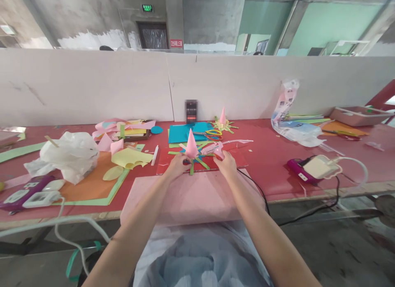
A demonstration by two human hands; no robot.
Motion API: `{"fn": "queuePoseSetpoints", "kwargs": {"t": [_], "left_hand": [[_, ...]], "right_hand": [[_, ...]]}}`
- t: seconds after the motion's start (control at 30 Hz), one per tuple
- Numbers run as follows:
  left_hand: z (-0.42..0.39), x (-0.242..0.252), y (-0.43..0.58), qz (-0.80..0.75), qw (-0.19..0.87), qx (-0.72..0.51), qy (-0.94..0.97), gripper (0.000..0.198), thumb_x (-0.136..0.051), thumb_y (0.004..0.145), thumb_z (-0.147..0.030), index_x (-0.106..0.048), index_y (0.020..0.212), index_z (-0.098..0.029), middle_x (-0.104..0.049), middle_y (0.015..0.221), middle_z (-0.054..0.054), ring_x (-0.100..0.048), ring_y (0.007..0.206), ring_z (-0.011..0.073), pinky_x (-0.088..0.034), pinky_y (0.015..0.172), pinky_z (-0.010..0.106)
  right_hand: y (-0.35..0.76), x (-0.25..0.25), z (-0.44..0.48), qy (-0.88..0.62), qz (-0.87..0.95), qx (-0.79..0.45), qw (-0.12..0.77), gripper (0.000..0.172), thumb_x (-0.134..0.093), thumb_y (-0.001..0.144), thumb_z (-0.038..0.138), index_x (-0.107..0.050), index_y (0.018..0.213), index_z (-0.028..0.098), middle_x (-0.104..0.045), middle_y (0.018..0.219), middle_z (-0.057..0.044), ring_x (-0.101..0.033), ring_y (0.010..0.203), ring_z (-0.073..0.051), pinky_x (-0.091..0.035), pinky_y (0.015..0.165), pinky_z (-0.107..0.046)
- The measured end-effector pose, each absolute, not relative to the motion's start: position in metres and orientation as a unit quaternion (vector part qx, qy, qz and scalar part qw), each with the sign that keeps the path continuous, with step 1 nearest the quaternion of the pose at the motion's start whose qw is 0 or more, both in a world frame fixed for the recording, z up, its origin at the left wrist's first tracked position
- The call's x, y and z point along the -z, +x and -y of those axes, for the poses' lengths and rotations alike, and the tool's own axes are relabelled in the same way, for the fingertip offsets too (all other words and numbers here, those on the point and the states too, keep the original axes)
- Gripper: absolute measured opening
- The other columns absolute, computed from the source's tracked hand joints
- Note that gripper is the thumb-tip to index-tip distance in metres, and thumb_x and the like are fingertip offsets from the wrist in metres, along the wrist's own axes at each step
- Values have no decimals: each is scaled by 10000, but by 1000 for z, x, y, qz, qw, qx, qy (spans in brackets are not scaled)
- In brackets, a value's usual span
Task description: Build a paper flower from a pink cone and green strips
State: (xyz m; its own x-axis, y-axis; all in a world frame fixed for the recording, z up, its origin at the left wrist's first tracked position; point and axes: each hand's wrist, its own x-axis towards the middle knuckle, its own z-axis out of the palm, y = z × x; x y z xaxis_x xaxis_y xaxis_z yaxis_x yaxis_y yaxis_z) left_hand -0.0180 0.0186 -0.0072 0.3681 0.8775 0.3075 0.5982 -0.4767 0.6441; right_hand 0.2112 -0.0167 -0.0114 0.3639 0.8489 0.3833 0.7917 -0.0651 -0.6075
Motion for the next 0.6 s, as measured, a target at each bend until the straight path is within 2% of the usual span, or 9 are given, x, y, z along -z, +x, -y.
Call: {"fn": "queuePoseSetpoints", "kwargs": {"t": [0.23, 0.6], "left_hand": [[-20, 8, -18, -460, 207, -318, 803, 105, -634, 702, -235, -688, 789, -213, -598, 963, 40, -574, 889, 174, -450, 865, 307], [-16, 3, -14, -494, 155, -274, 811, 290, -621, 689, -243, -675, 974, -246, -599, 1033, 51, -526, 1017, 237, -397, 919, 354]], "right_hand": [[211, 10, 17, -733, 560, -46, 384, 453, -568, 732, 388, -549, 1132, 178, -592, 1133, -103, -540, 1069, -243, -427, 862, -324], [211, 13, 15, -728, 563, -37, 390, 418, -574, 729, 385, -558, 1101, 195, -595, 1130, -92, -544, 1062, -239, -430, 866, -326]]}}
